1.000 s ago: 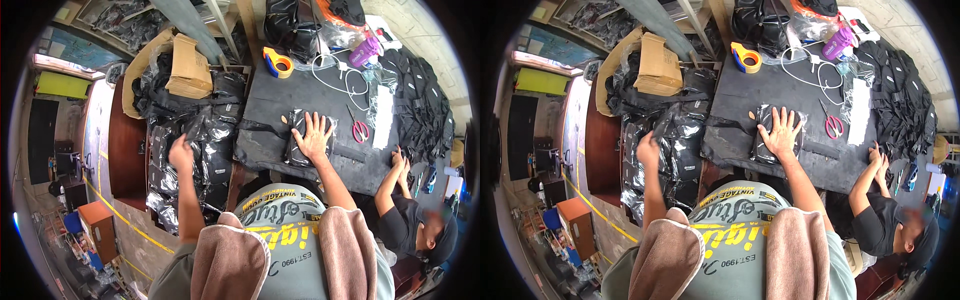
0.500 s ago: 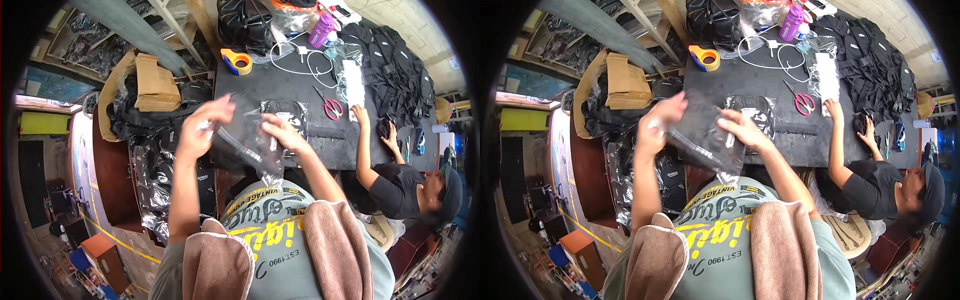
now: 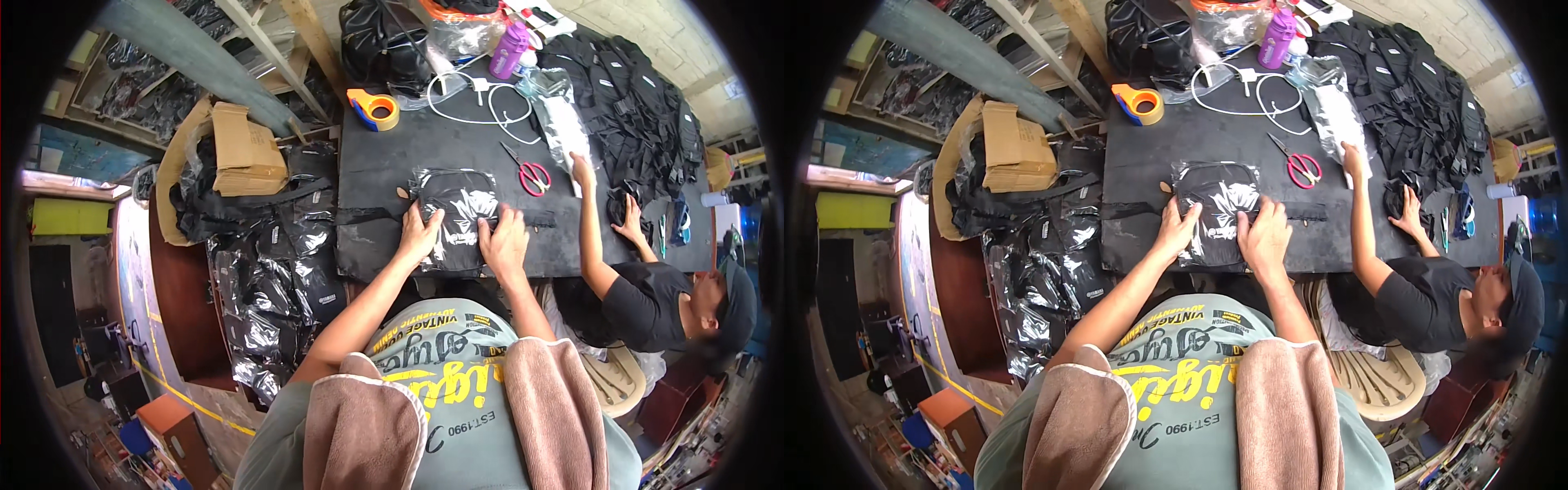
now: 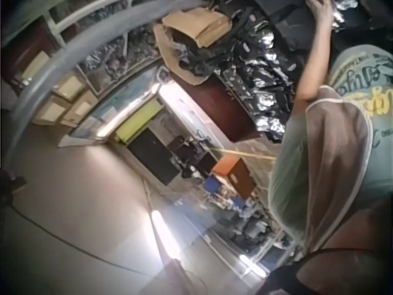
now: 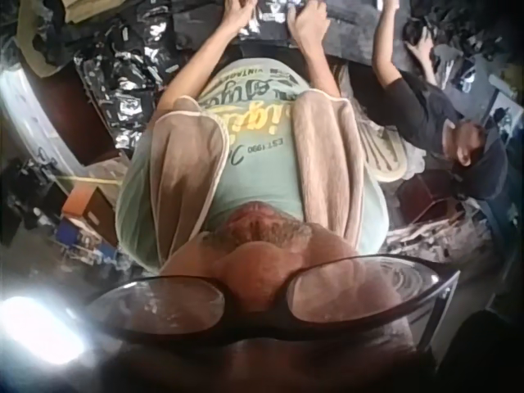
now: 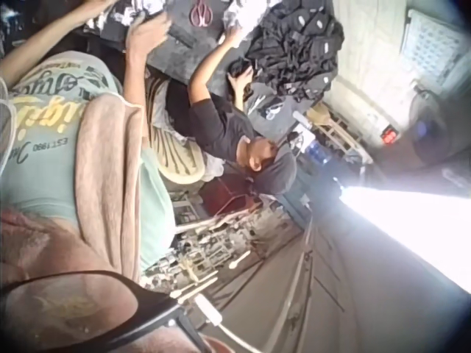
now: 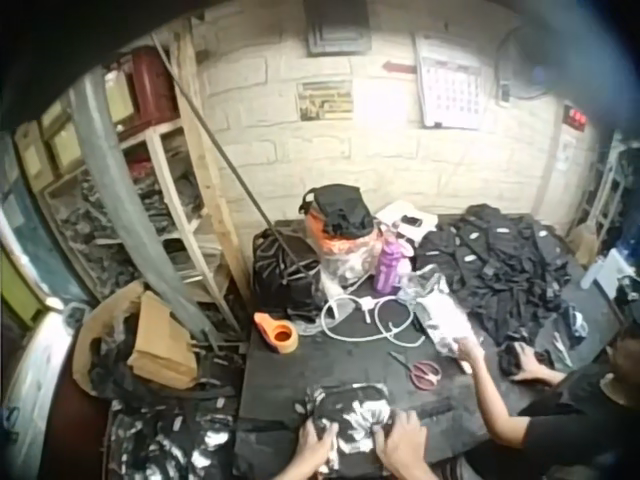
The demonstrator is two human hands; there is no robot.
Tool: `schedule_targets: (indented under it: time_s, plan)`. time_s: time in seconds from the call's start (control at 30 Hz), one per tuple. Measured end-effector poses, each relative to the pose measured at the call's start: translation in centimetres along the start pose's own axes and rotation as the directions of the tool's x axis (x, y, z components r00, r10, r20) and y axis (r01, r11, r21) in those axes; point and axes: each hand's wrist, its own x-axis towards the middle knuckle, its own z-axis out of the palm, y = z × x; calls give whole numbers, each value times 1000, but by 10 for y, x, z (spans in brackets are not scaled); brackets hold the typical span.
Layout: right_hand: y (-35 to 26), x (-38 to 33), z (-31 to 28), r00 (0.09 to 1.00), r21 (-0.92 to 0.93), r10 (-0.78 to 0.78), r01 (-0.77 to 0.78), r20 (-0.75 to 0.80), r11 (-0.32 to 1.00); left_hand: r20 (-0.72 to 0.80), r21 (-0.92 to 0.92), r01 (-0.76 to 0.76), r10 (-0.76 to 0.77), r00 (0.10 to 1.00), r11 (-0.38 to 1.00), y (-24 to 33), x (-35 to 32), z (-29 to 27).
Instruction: The person packs black pouches by folding their straps, inserting the pouches into plastic sleeves by hand, trimming with scissors, and stacking the packaged pouches into a bin.
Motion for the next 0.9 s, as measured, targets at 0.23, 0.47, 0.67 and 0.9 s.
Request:
schedule_targets:
  time_s: [0.23,0.47,0.67,0.9]
  plan:
    - [-59,35,32,880,-118,-472,476,56,872,-109,-56,-47,40,993,997,-9,6,-5]
    - [-46,35,71,941,-187,-336,339,51,922,-438,-143,-172,93,894,975,-55,-19,-84]
    - [-44,33,82,938,-258,-339,347,75,902,-674,-313,-24,-204,710,949,-137,-45,-196]
    - [-41,37,87,941,-346,-323,338,103,875,-583,-277,303,-410,702,912,-168,53,-219]
